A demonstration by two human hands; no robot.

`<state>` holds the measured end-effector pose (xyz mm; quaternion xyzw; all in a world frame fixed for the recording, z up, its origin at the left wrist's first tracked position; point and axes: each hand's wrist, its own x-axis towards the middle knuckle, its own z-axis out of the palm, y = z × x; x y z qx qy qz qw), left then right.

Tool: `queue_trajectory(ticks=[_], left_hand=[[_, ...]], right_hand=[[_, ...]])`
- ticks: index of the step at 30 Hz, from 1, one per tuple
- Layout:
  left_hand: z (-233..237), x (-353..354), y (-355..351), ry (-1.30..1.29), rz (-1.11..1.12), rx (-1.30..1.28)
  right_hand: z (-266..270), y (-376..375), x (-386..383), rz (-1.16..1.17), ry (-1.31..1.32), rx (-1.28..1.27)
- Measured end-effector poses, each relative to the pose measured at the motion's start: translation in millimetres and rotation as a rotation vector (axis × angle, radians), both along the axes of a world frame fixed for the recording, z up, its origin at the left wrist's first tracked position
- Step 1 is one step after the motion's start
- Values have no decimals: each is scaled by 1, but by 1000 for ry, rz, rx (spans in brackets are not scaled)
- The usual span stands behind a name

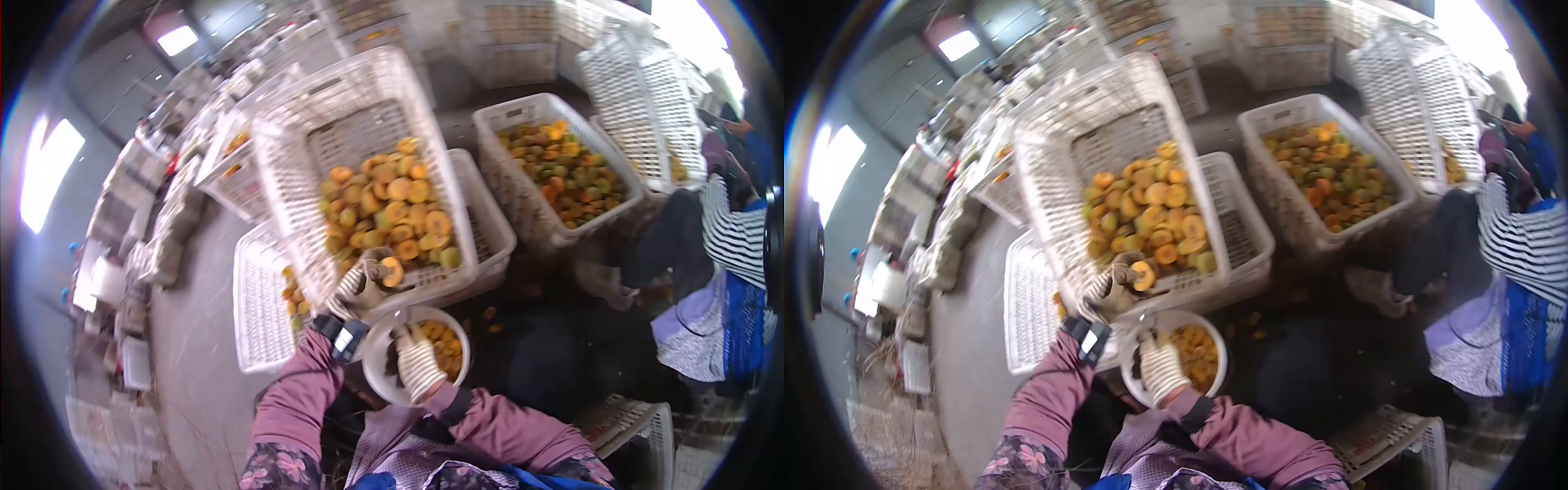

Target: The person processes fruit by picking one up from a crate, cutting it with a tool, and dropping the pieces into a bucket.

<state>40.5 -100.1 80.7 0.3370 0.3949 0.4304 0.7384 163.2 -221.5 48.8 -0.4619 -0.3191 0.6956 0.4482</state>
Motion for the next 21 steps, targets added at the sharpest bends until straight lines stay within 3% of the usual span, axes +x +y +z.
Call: queue_trajectory(ticks=[1,2,4,5,7,10,15,18,20,21], left_hand=[[1,2,-22,72,32,129],[12,13,-46,13,155,130],[17,17,-80,384,173,376],[10,18,-89,390,186,371],[-6,20,-103,-64,645,119],[-2,23,-108,-96,748,-81],[-21,14,-117,104,652,105],[-27,15,-122,274,565,353],[-29,8,-120,233,482,359],[-37,1,-118,452,455,427]], right_hand=[[12,1,0,-81,120,-8],[26,2,5,10,100,-47],[-9,2,-9,64,-98,184],[-13,-2,-12,90,-138,200],[-4,-14,-10,134,-198,230],[-8,-17,-11,157,-288,296],[-6,-19,-9,301,-453,321],[-10,-20,-12,351,-413,202],[-7,-22,-11,349,-392,177],[-5,-21,-10,405,-471,166]])
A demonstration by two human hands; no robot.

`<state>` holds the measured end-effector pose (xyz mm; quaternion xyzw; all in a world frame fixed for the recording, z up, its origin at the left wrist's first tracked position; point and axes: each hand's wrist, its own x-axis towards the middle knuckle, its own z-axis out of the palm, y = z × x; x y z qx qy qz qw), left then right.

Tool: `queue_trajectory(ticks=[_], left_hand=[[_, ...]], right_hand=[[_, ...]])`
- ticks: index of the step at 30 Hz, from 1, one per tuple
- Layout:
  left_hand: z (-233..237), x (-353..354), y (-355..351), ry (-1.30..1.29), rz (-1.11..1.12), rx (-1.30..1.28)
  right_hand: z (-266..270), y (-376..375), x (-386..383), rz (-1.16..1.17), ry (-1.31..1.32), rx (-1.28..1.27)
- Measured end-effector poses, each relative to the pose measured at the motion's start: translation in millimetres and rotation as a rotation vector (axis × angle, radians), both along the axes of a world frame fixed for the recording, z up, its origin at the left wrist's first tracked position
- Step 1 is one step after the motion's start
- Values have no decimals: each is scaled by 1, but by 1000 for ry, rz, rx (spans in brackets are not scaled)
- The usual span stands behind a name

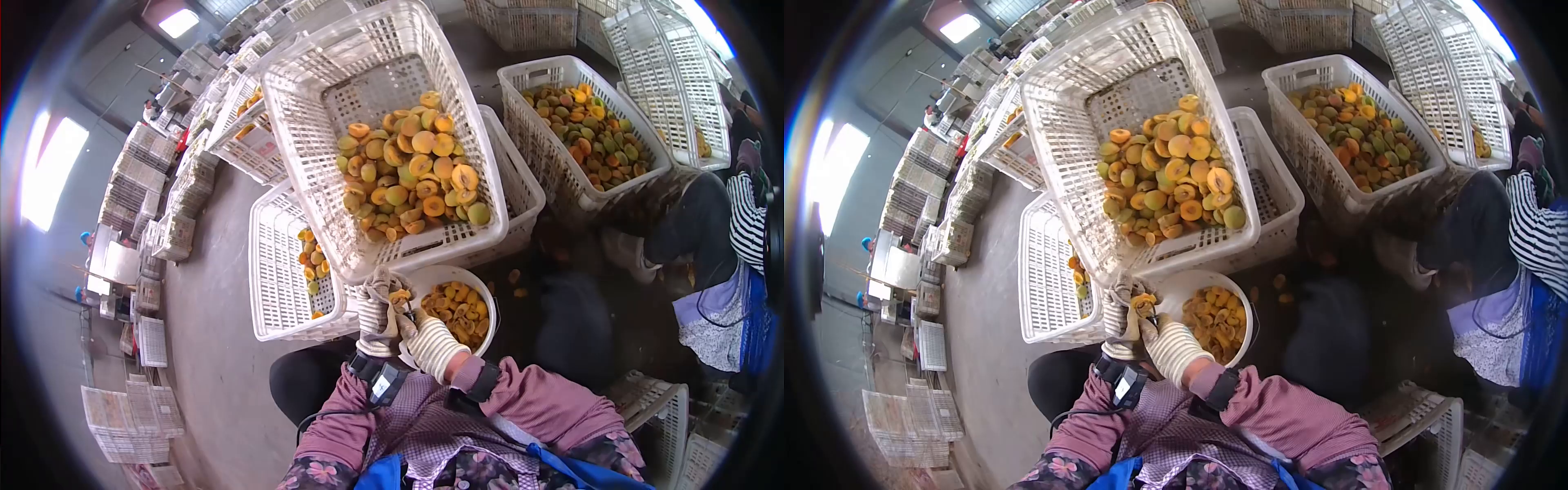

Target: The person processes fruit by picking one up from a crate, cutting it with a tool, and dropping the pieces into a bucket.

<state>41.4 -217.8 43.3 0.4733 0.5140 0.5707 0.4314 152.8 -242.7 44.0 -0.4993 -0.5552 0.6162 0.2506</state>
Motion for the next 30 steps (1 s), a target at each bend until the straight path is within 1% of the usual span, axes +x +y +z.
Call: queue_trajectory(ticks=[1,2,4,5,6,7,8,9,10,11,12,13,14,15,16,17,18,19,20,21,22,23,25,26,27,28,29,30], left_hand=[[-6,-5,2,228,8,17],[-3,-4,2,228,-6,14],[7,0,1,-179,103,-260],[4,-3,-1,-178,102,-261],[-5,-9,-3,-154,55,-193],[-18,-18,-5,-129,9,-123],[-22,-24,-2,290,-72,117],[-28,-27,-6,291,-69,117],[-35,-28,-8,-16,18,27],[-27,-21,-9,-322,101,-62],[-15,-13,-9,-308,178,-68],[-8,-10,-9,-315,170,-11],[0,-8,-12,103,160,201],[5,-8,-14,526,148,411],[3,-11,-13,530,151,417],[-3,-16,-14,141,164,235],[-11,-21,-16,-246,177,48],[-19,-32,-15,-242,188,52],[-27,-45,-13,-204,60,-22],[-5,-39,-11,-165,-69,-98],[16,-32,-9,-276,-370,-97],[28,-24,-12,-274,-362,-102],[38,-16,-14,-432,-377,-200],[39,-21,-8,-506,-230,-237],[27,-19,1,-412,458,-54],[21,-26,4,-416,457,-52],[26,-35,9,67,454,-19],[33,-47,18,551,430,20]], right_hand=[[1,1,1,46,-83,-6],[1,3,4,90,-194,71],[-1,4,2,101,-178,58],[-3,4,0,137,-161,54],[-8,3,-4,171,-105,179],[-10,1,-5,174,-102,184],[9,1,0,110,37,-36],[19,-1,2,44,173,-260],[-4,-5,-10,45,15,-76],[-7,-7,-11,42,16,-75],[-8,-7,-11,26,-38,71],[-9,-6,-11,10,-94,220],[-4,-4,-14,10,-16,219],[1,-5,-10,13,-14,224],[7,-5,-4,79,122,118],[20,-5,1,147,258,6],[29,-5,1,131,256,-228],[16,-10,-5,144,258,-227],[-9,-16,-13,203,259,-79],[-12,-17,-14,259,262,67],[-17,-20,-9,351,209,114],[-4,-18,-3,358,215,108],[28,-12,12,345,466,-828],[41,-14,17,333,589,-904],[44,-21,16,285,625,-861],[49,-30,14,156,645,-863],[53,-36,13,26,667,-860],[53,-37,16,-89,602,-884]])
